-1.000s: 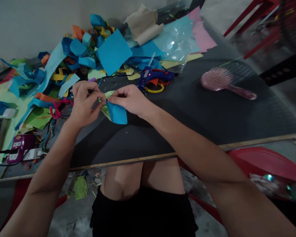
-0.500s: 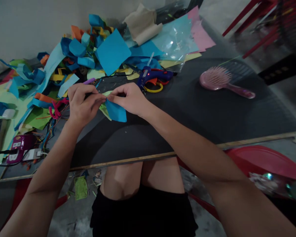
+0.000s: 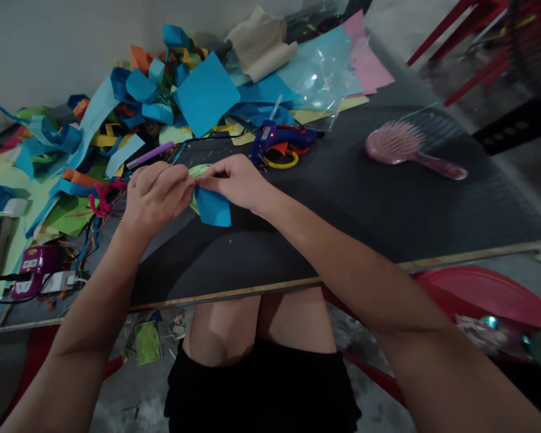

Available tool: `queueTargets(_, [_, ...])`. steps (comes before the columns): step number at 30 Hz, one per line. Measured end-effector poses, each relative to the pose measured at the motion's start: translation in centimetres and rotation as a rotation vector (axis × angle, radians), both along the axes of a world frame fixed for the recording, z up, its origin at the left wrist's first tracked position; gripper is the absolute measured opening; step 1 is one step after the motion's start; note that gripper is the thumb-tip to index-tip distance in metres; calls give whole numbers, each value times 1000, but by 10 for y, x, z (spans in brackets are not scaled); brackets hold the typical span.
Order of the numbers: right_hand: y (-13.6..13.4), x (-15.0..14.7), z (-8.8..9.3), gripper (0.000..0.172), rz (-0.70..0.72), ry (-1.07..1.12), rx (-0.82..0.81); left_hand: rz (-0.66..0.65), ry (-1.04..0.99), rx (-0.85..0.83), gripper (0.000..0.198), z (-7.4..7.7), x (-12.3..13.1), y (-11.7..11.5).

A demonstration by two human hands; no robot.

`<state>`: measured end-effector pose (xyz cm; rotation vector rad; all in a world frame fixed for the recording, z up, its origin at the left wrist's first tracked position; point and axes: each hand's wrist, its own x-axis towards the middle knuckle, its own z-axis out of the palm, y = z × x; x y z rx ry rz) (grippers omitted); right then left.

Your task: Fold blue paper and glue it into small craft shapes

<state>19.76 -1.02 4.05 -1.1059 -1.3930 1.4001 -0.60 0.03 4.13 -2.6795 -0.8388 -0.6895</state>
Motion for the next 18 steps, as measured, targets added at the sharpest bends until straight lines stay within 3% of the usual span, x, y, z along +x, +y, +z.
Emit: queueTargets(18, [-1, -2, 0, 19, -7, 5, 37, 59, -93, -60, 19, -6, 6, 1])
